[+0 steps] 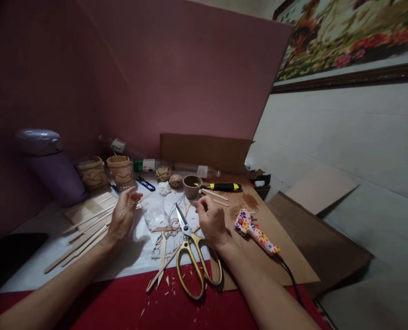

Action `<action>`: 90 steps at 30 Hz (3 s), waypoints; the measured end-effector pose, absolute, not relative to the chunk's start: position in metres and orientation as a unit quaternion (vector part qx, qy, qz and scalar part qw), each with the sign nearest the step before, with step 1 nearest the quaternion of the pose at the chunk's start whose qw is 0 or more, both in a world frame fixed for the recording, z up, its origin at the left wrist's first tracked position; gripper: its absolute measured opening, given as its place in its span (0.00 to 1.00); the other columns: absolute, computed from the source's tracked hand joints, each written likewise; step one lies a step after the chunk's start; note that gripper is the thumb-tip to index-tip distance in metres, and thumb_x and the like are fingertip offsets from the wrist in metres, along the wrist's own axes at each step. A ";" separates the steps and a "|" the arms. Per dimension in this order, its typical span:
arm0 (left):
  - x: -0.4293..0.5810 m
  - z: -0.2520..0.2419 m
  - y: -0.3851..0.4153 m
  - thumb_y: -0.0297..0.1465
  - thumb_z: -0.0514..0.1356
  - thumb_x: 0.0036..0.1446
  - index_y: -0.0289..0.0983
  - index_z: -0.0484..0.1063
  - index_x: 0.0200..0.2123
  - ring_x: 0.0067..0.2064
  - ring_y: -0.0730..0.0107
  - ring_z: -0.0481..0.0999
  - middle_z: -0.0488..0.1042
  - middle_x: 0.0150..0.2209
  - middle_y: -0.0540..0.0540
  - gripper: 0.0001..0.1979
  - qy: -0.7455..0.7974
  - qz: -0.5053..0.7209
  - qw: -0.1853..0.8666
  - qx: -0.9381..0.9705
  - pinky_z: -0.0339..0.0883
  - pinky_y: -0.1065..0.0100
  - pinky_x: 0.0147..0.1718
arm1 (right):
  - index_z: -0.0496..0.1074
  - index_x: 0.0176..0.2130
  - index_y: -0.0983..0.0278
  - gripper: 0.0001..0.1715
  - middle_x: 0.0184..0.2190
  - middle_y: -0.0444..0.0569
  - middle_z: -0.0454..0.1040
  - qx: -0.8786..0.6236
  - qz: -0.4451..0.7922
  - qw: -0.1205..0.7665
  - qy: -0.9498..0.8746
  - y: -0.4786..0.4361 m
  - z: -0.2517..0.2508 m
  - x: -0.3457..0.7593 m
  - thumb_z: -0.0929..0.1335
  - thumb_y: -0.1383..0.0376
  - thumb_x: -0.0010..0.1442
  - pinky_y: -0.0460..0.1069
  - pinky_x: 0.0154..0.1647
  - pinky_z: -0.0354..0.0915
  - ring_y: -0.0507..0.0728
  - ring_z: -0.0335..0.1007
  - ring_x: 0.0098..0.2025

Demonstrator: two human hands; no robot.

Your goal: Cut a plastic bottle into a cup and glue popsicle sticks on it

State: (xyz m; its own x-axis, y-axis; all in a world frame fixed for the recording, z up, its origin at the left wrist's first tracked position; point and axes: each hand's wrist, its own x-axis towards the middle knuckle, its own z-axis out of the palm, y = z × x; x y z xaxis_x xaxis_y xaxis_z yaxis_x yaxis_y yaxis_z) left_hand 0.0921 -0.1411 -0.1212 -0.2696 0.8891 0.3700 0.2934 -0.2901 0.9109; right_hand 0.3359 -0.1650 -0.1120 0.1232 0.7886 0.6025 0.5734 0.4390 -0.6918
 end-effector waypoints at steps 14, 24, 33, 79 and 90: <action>0.039 -0.066 -0.132 0.31 0.64 0.41 0.39 0.76 0.21 0.28 0.63 0.74 0.77 0.23 0.46 0.02 0.657 0.434 0.127 0.603 0.59 0.67 0.27 | 0.68 0.27 0.62 0.17 0.19 0.43 0.68 -0.506 0.134 0.546 -0.654 -0.169 -0.115 0.334 0.65 0.55 0.63 0.46 0.23 0.59 0.52 0.63 0.21; 0.049 -0.079 -0.138 0.28 0.67 0.34 0.42 0.69 0.10 0.24 0.62 0.69 0.68 0.15 0.47 0.10 0.673 0.232 0.122 0.692 0.54 0.67 0.26 | 0.69 0.27 0.62 0.16 0.19 0.42 0.68 -0.496 0.147 0.542 -0.662 -0.172 -0.115 0.332 0.67 0.55 0.62 0.46 0.21 0.58 0.51 0.62 0.19; 0.050 -0.078 -0.136 0.32 0.64 0.42 0.38 0.68 0.13 0.20 0.68 0.64 0.64 0.13 0.50 0.11 0.670 0.354 0.238 0.607 0.52 0.67 0.22 | 0.69 0.27 0.62 0.17 0.18 0.42 0.67 -0.488 0.151 0.544 -0.665 -0.172 -0.115 0.332 0.67 0.55 0.62 0.46 0.21 0.59 0.52 0.63 0.20; 0.090 -0.078 -0.156 0.33 0.63 0.53 0.37 0.78 0.29 0.28 0.70 0.70 0.76 0.31 0.44 0.06 0.348 0.537 0.193 0.744 0.65 0.67 0.30 | 0.69 0.33 0.60 0.05 0.26 0.42 0.69 -0.342 0.236 0.566 -0.712 -0.155 -0.071 0.255 0.68 0.62 0.59 0.45 0.23 0.62 0.51 0.65 0.24; 0.083 -0.086 -0.145 0.46 0.62 0.54 0.35 0.70 0.54 0.49 0.54 0.73 0.69 0.52 0.37 0.28 0.468 0.488 0.119 0.727 0.70 0.57 0.43 | 0.70 0.39 0.60 0.07 0.28 0.41 0.73 -0.317 0.282 0.603 -0.676 -0.147 -0.094 0.273 0.69 0.61 0.59 0.45 0.23 0.65 0.50 0.70 0.23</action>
State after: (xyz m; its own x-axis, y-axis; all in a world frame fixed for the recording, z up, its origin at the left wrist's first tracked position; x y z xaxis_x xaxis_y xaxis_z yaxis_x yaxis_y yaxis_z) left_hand 0.0828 -0.1446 -0.0857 0.0846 0.7973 0.5976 0.5641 -0.5327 0.6309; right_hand 0.2727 -0.1473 -0.0943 -0.0717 0.7682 0.6362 0.0891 0.6403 -0.7630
